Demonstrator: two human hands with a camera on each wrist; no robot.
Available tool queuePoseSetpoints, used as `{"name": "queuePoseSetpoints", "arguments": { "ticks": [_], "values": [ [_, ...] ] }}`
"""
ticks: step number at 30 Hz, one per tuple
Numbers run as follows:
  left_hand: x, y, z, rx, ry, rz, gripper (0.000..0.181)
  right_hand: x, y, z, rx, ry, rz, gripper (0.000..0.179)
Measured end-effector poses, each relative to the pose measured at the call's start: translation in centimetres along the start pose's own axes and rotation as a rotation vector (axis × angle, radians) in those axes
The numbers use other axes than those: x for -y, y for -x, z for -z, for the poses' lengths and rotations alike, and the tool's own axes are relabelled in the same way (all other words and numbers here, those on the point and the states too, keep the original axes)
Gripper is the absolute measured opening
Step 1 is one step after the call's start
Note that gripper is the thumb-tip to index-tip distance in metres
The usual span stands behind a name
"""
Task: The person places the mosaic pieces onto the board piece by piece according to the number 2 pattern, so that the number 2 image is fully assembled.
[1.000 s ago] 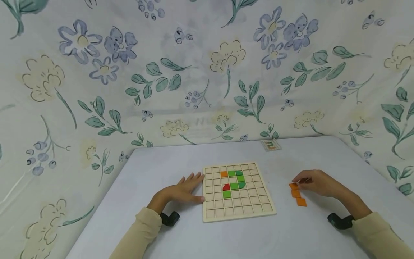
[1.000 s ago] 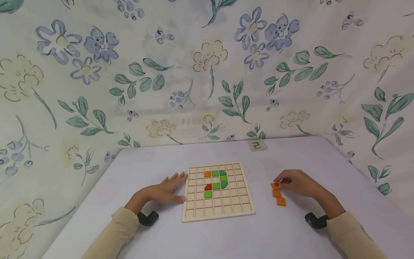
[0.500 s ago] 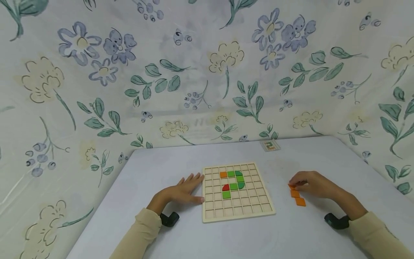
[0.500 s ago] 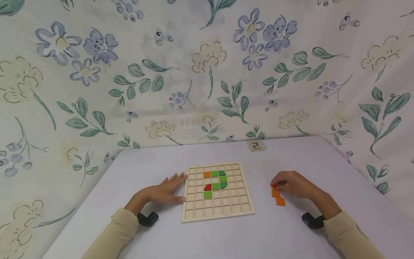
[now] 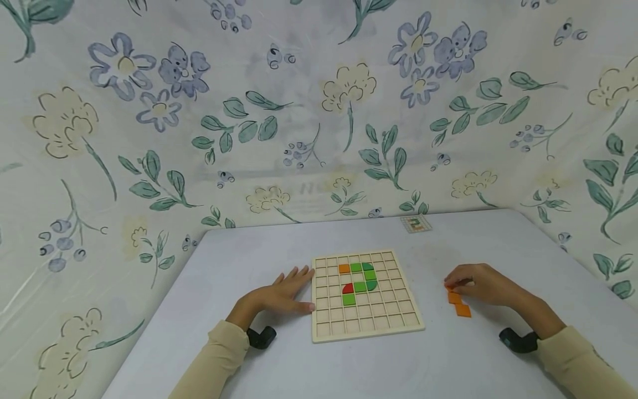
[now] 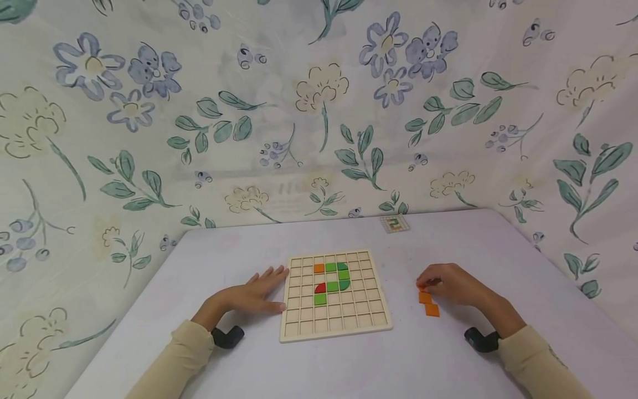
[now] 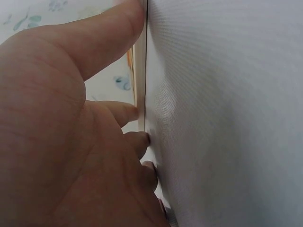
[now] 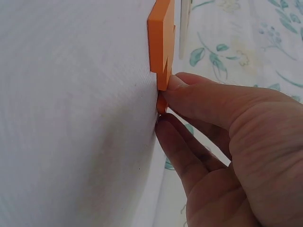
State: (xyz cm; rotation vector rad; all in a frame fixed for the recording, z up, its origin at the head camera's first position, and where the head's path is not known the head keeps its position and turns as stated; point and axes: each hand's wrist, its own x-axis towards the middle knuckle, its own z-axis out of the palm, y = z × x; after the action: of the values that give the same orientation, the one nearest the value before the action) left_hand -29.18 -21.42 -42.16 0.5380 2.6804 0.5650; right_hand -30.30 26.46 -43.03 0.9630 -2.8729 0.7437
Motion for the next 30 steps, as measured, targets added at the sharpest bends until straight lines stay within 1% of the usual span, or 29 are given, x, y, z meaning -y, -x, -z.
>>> {"name": "queuePoseSetpoints", "arguments": {
  "ticks": [10,18,30],
  "values": [
    [0.01,-0.11,-0.11,0.003,-0.003,-0.001,0.098,-0.45,0.23,0.05,-0.008,-0.006,0.035,0.019],
    [-0.03,-0.02,-0.06,0.004,-0.005,0.0,0.098,-0.67,0.25,-0.04,-0.022,0.013,0.058,0.019],
    [0.13,0.11,0.06,0.009,-0.012,-0.001,0.098,-0.62,0.19,0.11,-0.027,-0.001,0.086,0.019]
  ]
}}
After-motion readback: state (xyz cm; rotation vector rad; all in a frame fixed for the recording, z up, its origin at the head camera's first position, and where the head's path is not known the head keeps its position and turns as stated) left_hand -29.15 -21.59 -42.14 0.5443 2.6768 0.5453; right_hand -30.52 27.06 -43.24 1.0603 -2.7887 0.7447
